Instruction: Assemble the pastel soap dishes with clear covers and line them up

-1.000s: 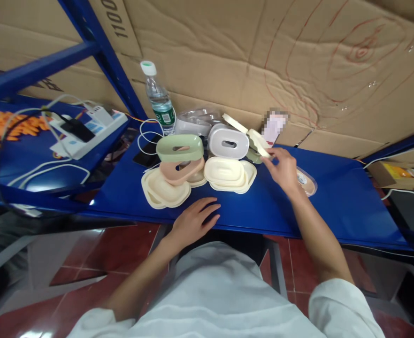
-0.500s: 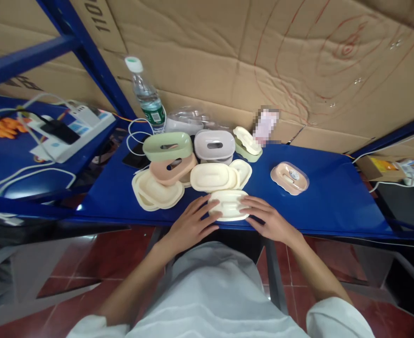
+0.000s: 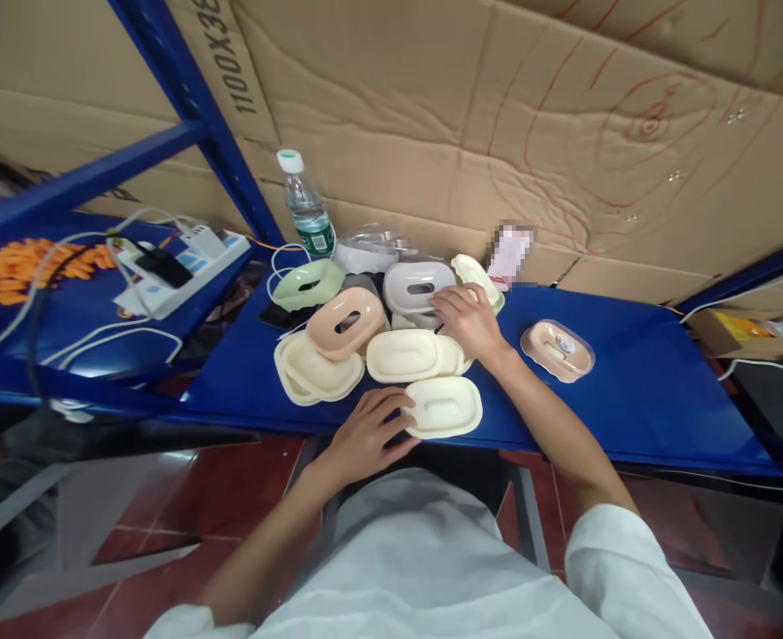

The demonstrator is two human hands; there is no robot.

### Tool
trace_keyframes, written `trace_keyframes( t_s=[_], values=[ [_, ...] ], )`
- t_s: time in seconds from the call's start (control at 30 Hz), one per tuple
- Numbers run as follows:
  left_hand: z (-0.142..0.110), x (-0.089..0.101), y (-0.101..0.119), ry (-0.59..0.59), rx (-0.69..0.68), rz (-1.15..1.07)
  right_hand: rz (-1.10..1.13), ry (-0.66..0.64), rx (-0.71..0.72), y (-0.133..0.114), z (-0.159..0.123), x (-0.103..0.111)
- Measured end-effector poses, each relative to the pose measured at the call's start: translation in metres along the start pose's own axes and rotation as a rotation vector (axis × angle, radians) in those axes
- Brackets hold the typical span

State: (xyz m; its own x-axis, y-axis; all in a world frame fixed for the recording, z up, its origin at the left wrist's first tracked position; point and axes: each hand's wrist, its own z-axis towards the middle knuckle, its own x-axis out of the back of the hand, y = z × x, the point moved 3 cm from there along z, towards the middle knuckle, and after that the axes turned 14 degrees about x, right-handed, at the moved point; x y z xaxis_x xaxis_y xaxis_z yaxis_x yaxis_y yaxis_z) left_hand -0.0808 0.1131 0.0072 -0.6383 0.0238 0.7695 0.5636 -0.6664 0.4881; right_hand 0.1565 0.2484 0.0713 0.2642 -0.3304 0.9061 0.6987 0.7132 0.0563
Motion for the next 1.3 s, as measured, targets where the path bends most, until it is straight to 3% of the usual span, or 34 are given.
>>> trace_keyframes(
  t_s=[0.13, 0.3, 0.5, 0.63, 0.87, 1.07, 1.17, 1.3],
  values=[
    [-0.004, 0.005, 0.000, 0.042, -0.030, 0.075, -0.009, 0.187, -0.108, -0.018, -0.033, 0.024],
    [-0.004, 0.008, 0.001, 0.020, -0.020, 0.110, 0.047, 0.286, -0.146, -0.074, -0.100, 0.052],
    [0.000, 0.000, 0.004, -0.034, -0.035, 0.039, 0.087, 0.356, -0.219, -0.130, -0.165, 0.050],
    [-0.002, -0.001, 0.002, -0.084, 0.005, 0.007, 0.145, 0.302, -0.227, -0.152, -0.193, 0.043],
    [-0.004, -0.007, -0.006, -0.031, 0.032, 0.014, 0.208, 0.160, -0.179, -0.165, -0.202, 0.026],
    [-0.007, -0.009, -0.004, 0.099, -0.093, 0.101, 0.226, 0.105, -0.143, -0.159, -0.193, 0.022],
    [-0.010, -0.010, -0.006, 0.075, -0.092, 0.122, 0.232, 0.080, -0.103, -0.158, -0.192, 0.023],
    [-0.013, -0.014, -0.011, -0.058, -0.046, 0.112, 0.160, 0.055, -0.051, -0.158, -0.191, 0.020]
  ],
)
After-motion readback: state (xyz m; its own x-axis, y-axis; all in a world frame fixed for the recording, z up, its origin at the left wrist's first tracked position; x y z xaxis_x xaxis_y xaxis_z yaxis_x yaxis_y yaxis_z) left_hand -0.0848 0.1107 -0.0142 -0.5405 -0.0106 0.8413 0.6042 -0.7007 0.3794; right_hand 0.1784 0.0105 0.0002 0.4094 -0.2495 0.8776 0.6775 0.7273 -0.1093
